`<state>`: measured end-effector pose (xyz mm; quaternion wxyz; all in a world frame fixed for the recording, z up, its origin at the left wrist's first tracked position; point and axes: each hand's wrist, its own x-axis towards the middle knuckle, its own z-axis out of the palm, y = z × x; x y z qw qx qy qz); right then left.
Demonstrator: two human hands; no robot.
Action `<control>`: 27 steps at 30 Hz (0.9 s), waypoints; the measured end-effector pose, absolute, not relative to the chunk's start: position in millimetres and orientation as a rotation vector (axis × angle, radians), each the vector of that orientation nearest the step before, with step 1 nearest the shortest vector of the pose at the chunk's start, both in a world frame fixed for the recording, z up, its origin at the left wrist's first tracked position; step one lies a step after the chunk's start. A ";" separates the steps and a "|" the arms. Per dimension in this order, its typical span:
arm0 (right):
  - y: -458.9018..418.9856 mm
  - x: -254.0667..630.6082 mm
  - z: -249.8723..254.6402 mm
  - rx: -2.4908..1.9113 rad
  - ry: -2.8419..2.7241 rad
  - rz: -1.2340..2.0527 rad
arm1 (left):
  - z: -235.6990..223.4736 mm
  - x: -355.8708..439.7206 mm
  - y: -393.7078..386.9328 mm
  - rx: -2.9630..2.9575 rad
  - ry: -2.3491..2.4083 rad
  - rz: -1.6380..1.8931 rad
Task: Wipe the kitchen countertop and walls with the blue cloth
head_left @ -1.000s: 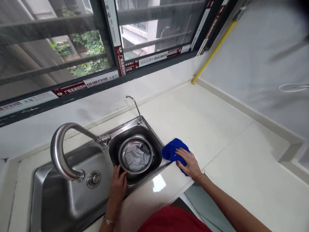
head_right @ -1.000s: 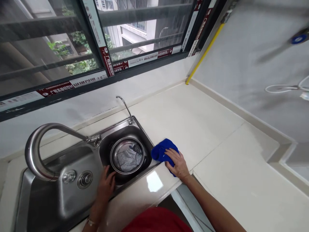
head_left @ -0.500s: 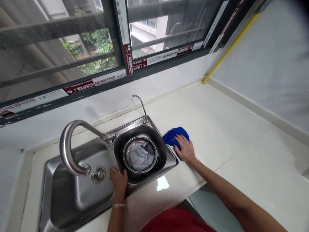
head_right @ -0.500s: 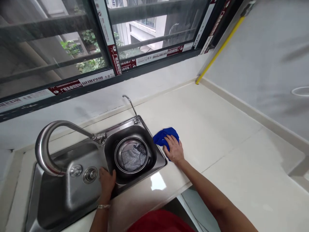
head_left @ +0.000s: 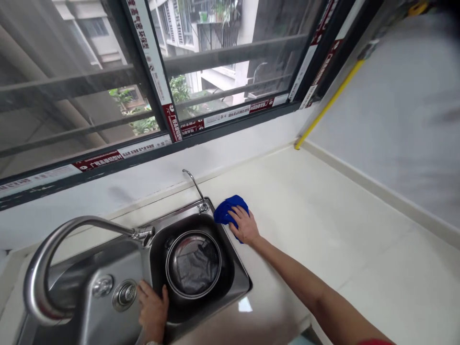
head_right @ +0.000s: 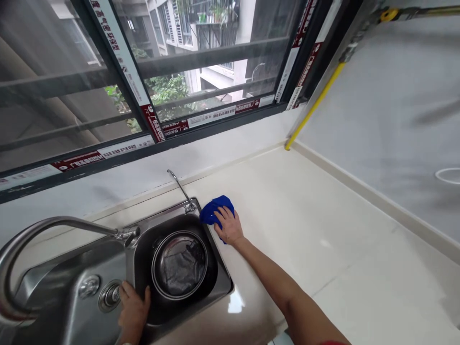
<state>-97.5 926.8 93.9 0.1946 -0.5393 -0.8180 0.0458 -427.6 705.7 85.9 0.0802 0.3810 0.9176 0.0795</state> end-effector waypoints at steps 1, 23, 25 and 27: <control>935.8 -100.1 94.9 -1.490 -2.305 0.137 | 88.2 -426.5 706.2 1.100 2.732 0.242; 1084.6 -182.3 106.9 -1.346 -2.432 0.141 | 96.3 -433.2 723.2 0.671 2.639 0.148; 1086.0 -184.7 108.2 -1.358 -2.440 0.125 | 96.2 -432.6 723.3 0.676 2.649 0.139; 1085.8 -186.7 108.4 -1.365 -2.450 0.110 | 96.9 -431.4 722.7 0.687 2.654 0.118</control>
